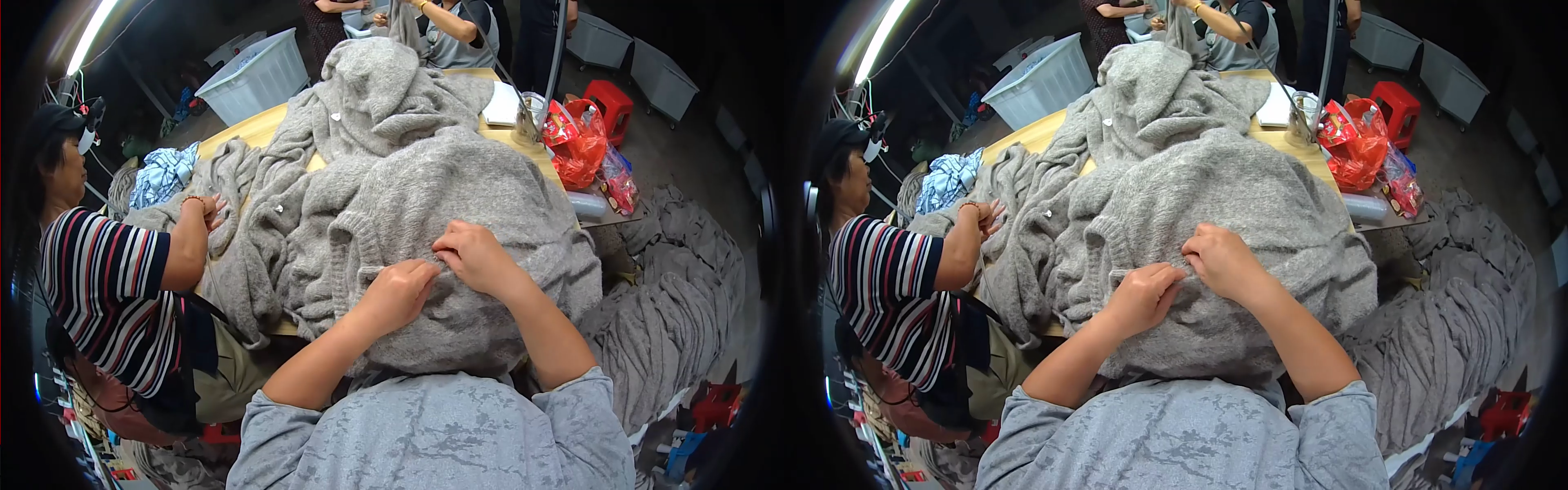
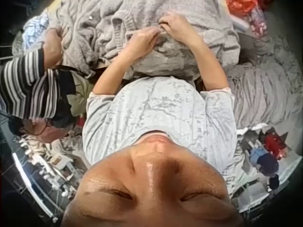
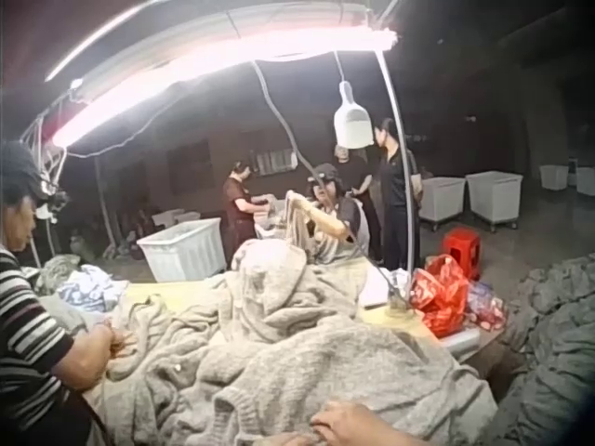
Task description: Inspecting a knitted sweater and trimming loose threads using snips.
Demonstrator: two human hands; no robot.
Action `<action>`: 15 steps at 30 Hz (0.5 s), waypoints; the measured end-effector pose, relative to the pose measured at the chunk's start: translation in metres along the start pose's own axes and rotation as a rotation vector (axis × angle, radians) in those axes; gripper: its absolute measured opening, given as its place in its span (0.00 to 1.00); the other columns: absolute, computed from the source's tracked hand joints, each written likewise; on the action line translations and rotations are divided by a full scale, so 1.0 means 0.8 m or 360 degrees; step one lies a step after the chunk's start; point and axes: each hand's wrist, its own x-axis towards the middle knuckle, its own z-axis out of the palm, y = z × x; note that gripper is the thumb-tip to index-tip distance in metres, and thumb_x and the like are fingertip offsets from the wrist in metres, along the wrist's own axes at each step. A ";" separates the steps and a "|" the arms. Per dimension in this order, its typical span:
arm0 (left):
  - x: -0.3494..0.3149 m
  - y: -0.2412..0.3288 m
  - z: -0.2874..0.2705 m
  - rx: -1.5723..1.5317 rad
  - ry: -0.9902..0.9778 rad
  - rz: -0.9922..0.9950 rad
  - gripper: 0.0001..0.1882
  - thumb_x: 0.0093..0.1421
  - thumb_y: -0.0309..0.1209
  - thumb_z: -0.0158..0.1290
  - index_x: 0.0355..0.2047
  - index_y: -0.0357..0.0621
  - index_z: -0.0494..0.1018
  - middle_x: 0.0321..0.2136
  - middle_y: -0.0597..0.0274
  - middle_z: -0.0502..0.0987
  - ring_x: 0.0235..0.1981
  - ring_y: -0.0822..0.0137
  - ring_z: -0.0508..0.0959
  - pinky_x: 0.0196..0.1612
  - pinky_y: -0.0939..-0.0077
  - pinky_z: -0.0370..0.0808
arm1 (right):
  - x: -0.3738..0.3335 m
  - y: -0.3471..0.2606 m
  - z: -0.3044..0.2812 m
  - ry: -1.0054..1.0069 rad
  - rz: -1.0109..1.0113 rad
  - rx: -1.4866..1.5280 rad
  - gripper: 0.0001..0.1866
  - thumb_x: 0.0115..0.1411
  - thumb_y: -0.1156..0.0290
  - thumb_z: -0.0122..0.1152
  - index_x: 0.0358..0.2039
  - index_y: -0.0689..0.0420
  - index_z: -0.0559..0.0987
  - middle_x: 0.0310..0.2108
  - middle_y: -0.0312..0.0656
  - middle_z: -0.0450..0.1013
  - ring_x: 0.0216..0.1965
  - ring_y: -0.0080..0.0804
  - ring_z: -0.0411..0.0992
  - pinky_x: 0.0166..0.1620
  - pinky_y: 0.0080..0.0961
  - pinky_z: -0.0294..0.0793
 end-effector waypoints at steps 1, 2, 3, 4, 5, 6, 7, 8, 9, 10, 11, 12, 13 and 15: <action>-0.002 -0.002 0.002 0.0007 0.0007 -0.0019 0.09 0.49 0.20 0.53 0.32 0.40 0.71 0.26 0.55 0.73 0.27 0.53 0.75 0.29 0.65 0.73 | 0.001 -0.003 0.001 -0.0014 -0.0011 0.0011 0.05 0.49 0.78 0.59 0.28 0.63 0.78 0.27 0.45 0.71 0.30 0.43 0.71 0.35 0.32 0.70; -0.001 -0.006 0.005 0.0029 0.0082 -0.0005 0.09 0.48 0.20 0.53 0.32 0.40 0.71 0.26 0.55 0.73 0.27 0.54 0.75 0.29 0.65 0.73 | 0.001 -0.007 -0.002 -0.0077 0.0005 -0.0033 0.05 0.48 0.78 0.59 0.28 0.62 0.78 0.27 0.45 0.71 0.30 0.44 0.71 0.35 0.32 0.70; -0.002 -0.009 0.009 0.0050 0.0156 0.0012 0.10 0.47 0.19 0.52 0.32 0.40 0.71 0.26 0.56 0.73 0.27 0.55 0.75 0.29 0.65 0.73 | 0.002 -0.010 -0.003 -0.0138 0.0023 -0.0079 0.05 0.48 0.78 0.59 0.28 0.62 0.78 0.26 0.45 0.70 0.31 0.44 0.71 0.35 0.33 0.71; -0.003 -0.013 0.015 0.0007 0.0199 -0.0006 0.11 0.46 0.17 0.53 0.31 0.40 0.71 0.27 0.58 0.73 0.27 0.57 0.75 0.28 0.67 0.73 | 0.001 -0.008 -0.003 -0.0139 0.0025 -0.0077 0.05 0.48 0.78 0.59 0.28 0.62 0.78 0.26 0.45 0.70 0.31 0.44 0.71 0.35 0.33 0.71; -0.003 -0.013 0.017 0.0006 0.0196 -0.0004 0.11 0.46 0.17 0.53 0.31 0.40 0.71 0.27 0.58 0.73 0.27 0.57 0.75 0.28 0.67 0.73 | 0.001 -0.005 -0.002 -0.0142 0.0087 -0.0089 0.05 0.48 0.77 0.60 0.27 0.61 0.78 0.25 0.43 0.71 0.29 0.40 0.71 0.34 0.31 0.71; -0.002 -0.013 0.020 -0.0059 0.0291 -0.0054 0.11 0.45 0.16 0.53 0.31 0.40 0.71 0.26 0.58 0.73 0.27 0.57 0.76 0.28 0.69 0.73 | 0.001 -0.002 -0.002 -0.0143 0.0150 -0.0101 0.04 0.48 0.76 0.60 0.27 0.61 0.78 0.25 0.41 0.72 0.28 0.37 0.72 0.33 0.30 0.71; -0.002 -0.013 0.023 -0.0128 0.0387 -0.0104 0.11 0.44 0.15 0.53 0.30 0.40 0.72 0.26 0.58 0.73 0.27 0.58 0.76 0.28 0.70 0.73 | 0.001 0.001 -0.003 -0.0141 0.0158 -0.0103 0.04 0.48 0.76 0.60 0.27 0.61 0.78 0.25 0.41 0.72 0.28 0.37 0.72 0.33 0.30 0.71; -0.001 -0.013 0.025 -0.0135 0.0425 -0.0177 0.11 0.43 0.14 0.53 0.28 0.39 0.72 0.27 0.58 0.73 0.28 0.59 0.76 0.28 0.72 0.73 | 0.004 0.005 -0.005 -0.0204 0.0486 0.0397 0.04 0.49 0.75 0.61 0.26 0.61 0.78 0.23 0.39 0.72 0.25 0.30 0.70 0.30 0.26 0.70; 0.002 -0.013 0.026 -0.0139 0.0420 -0.0173 0.11 0.43 0.14 0.53 0.28 0.39 0.72 0.27 0.58 0.73 0.28 0.59 0.76 0.28 0.72 0.73 | 0.005 0.009 -0.007 -0.0261 0.0809 0.0902 0.04 0.49 0.75 0.62 0.26 0.61 0.79 0.21 0.36 0.72 0.22 0.24 0.69 0.27 0.22 0.69; 0.007 -0.014 0.026 -0.0158 0.0487 -0.0117 0.11 0.44 0.14 0.53 0.28 0.39 0.72 0.28 0.58 0.72 0.26 0.59 0.76 0.27 0.71 0.73 | 0.005 0.011 -0.009 -0.0241 0.0810 0.1083 0.05 0.52 0.73 0.62 0.26 0.62 0.78 0.22 0.30 0.72 0.22 0.14 0.64 0.26 0.14 0.64; 0.010 -0.014 0.026 -0.0175 0.0554 -0.0060 0.10 0.44 0.14 0.52 0.28 0.40 0.71 0.28 0.57 0.72 0.25 0.59 0.75 0.26 0.70 0.73 | 0.005 0.011 -0.011 -0.0237 0.0811 0.1083 0.05 0.52 0.73 0.62 0.26 0.62 0.78 0.22 0.30 0.72 0.22 0.14 0.64 0.26 0.14 0.64; 0.011 -0.012 0.026 -0.0194 0.0597 -0.0060 0.10 0.45 0.13 0.52 0.28 0.39 0.71 0.30 0.57 0.73 0.26 0.59 0.76 0.27 0.71 0.73 | 0.005 0.009 -0.014 -0.0265 0.0884 0.1230 0.04 0.52 0.73 0.61 0.26 0.61 0.78 0.23 0.30 0.72 0.22 0.14 0.65 0.26 0.13 0.64; 0.013 -0.011 0.027 -0.0196 0.0592 -0.0051 0.10 0.45 0.13 0.52 0.28 0.39 0.71 0.30 0.57 0.73 0.26 0.59 0.76 0.27 0.71 0.73 | 0.006 0.009 -0.017 -0.0287 0.0956 0.1375 0.04 0.52 0.73 0.61 0.26 0.61 0.78 0.23 0.31 0.72 0.22 0.15 0.65 0.26 0.13 0.63; 0.014 -0.010 0.029 -0.0236 0.0641 -0.0049 0.11 0.45 0.14 0.53 0.29 0.39 0.71 0.31 0.57 0.74 0.28 0.59 0.77 0.28 0.72 0.74 | 0.007 0.016 -0.017 -0.0331 0.0965 0.1400 0.04 0.52 0.74 0.61 0.27 0.61 0.78 0.23 0.31 0.73 0.23 0.14 0.66 0.27 0.12 0.63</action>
